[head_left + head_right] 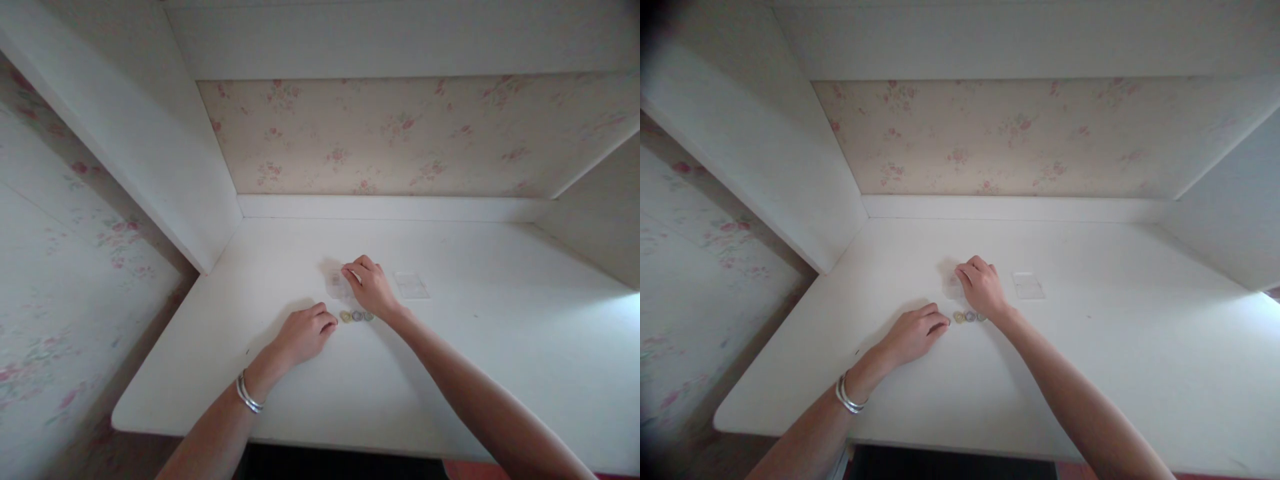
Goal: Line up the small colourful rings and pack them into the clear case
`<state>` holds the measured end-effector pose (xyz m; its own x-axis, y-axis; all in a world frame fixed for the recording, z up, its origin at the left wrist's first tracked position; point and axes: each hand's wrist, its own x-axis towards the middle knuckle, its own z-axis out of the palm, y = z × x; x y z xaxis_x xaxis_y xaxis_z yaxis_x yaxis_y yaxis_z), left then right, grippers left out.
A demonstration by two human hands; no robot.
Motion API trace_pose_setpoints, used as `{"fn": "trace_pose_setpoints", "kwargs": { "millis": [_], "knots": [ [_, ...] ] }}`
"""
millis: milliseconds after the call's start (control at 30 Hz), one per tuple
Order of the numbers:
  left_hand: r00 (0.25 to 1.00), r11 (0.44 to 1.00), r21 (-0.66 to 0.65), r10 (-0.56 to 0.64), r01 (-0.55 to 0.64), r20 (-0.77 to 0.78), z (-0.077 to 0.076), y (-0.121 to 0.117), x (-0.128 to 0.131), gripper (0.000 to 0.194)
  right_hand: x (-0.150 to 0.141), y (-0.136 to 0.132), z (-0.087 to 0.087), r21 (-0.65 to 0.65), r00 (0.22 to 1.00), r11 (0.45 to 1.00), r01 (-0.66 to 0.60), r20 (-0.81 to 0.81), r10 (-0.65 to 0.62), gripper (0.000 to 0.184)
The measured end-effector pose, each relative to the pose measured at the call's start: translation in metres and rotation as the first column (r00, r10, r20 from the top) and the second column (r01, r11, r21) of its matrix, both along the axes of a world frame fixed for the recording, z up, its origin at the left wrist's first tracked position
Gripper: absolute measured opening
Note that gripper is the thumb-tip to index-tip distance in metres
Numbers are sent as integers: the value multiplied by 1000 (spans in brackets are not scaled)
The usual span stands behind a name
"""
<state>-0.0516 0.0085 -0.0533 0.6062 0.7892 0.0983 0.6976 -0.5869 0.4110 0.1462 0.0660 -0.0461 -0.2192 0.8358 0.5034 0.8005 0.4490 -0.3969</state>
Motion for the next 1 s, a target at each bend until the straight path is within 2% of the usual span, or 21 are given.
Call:
{"fn": "trace_pose_setpoints", "kwargs": {
  "millis": [233,400,500,700,833,1000],
  "knots": [
    [999,1000,-2,-7,7,-33,-2,0,-1,29,-4,16,-7,-96,986,995,31,163,-15,21],
    [1000,1000,-29,5,-5,0,-4,1,-3,28,8,12,-3,-17,999,999,51,21,-50,22],
    [999,999,-46,14,-12,39,-5,2,-4,25,14,1,-2,-5,997,998,56,-61,-57,23],
    [993,995,-91,59,-50,104,-5,4,-2,20,16,-35,-13,-79,988,997,27,-149,-38,24],
    [973,986,-142,114,-87,198,-4,7,-1,20,19,-53,-15,-106,991,994,-11,-137,-4,23],
    [934,977,-160,187,-144,304,-7,15,0,24,24,-62,-13,-111,993,994,-19,-122,5,23]
  ]
}}
